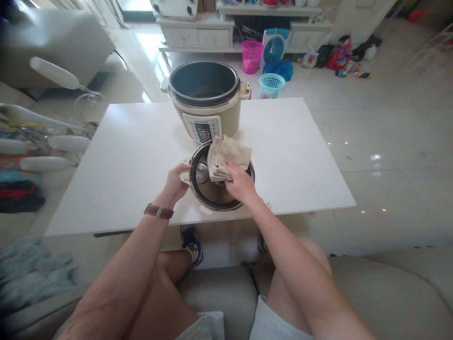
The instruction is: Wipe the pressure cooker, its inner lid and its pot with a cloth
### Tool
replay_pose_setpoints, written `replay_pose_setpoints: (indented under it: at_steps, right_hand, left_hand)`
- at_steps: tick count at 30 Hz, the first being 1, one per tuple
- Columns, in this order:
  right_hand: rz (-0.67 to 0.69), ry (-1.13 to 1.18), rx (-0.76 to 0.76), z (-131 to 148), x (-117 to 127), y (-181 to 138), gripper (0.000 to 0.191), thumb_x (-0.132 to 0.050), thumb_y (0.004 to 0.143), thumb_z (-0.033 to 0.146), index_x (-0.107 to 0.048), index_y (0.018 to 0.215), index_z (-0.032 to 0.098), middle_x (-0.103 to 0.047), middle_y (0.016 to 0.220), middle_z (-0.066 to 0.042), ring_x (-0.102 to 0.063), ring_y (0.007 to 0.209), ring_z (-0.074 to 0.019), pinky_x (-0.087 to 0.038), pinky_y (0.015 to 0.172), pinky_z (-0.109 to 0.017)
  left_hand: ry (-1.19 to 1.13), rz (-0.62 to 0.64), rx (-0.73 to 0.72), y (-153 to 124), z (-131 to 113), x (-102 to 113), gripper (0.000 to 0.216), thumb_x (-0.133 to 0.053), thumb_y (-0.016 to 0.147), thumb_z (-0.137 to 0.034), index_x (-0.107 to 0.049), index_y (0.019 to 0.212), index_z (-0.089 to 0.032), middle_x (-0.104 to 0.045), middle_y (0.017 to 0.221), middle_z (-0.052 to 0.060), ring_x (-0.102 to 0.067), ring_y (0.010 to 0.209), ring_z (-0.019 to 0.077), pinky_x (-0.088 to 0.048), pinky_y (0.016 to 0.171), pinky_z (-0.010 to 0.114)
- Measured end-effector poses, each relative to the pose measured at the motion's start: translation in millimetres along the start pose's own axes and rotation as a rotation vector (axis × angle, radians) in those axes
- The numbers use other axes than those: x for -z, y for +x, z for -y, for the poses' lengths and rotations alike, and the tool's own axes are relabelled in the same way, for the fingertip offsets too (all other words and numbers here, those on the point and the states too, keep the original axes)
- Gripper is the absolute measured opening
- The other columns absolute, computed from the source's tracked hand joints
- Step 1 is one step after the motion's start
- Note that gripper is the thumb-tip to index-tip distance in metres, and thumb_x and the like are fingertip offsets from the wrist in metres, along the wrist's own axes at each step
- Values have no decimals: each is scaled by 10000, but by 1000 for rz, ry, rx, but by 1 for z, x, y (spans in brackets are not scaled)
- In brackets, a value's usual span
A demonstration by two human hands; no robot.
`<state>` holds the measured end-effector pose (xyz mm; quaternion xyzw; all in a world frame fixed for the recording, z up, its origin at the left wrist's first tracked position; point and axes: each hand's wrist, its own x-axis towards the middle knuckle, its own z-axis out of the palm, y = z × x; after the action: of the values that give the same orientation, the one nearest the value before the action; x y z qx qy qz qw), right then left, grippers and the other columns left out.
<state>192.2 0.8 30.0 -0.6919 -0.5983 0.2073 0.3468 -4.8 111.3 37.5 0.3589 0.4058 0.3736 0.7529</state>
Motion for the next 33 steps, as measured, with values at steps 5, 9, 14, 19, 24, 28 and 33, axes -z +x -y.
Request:
replay_pose_setpoints:
  at_steps: [5,9,14,19,24,28,33]
  right_hand:
    - [182,-134,-23,1,-14,-2,734,-555,788,17,-619,1488,231,-494,1641,-57,-448,1550,-270,-366,1294,-453]
    - [196,-135,-20,0,-12,-1,706,-547,808,23,-623,1485,212,-504,1632,-70,-463,1540,-269,-368,1293,-435]
    - [179,-128,-20,0,-14,-2,710,-560,813,26,-615,1492,223,-495,1640,-62,-453,1546,-266,-358,1299,-435]
    - [187,-143,-9,-2,-14,-1,708,-558,812,34,-613,1494,215,-493,1642,-69,-455,1545,-267,-361,1296,-432]
    - [189,-178,-22,6,-13,-3,708,-556,822,55,-601,1507,231,-489,1644,-54,-473,1533,-276,-400,1273,-435]
    - [188,-223,-43,21,-15,-13,659,-605,836,136,-633,1475,297,-576,1578,-23,-589,1433,-308,-492,1190,-440]
    - [184,148,-105,12,-3,-9,324,-618,818,241,-819,1069,280,-835,1096,-10,-764,1100,-286,-580,1016,-413]
  left_hand:
    - [21,-7,-9,0,0,0,243,-650,644,-258,-613,876,-193,-689,827,11,-672,776,197,-506,629,286]
    - [19,-2,-6,0,1,0,259,-644,653,-258,-619,903,-196,-689,832,12,-669,784,204,-502,632,295]
    - [10,-9,-10,1,1,0,243,-647,645,-254,-592,876,-200,-663,801,-1,-644,745,184,-472,609,283]
    - [2,-21,-6,1,1,0,234,-661,631,-245,-592,850,-197,-620,747,-18,-615,699,159,-405,538,254]
    - [6,-35,-10,0,1,-1,244,-659,624,-253,-615,856,-194,-667,787,3,-666,769,191,-422,550,260]
    - [11,-20,-2,0,1,-1,280,-662,629,-276,-616,893,-195,-681,814,1,-661,766,187,-424,568,263]
    - [20,-16,-7,1,2,0,244,-655,646,-272,-607,873,-197,-674,812,-6,-640,747,176,-439,594,271]
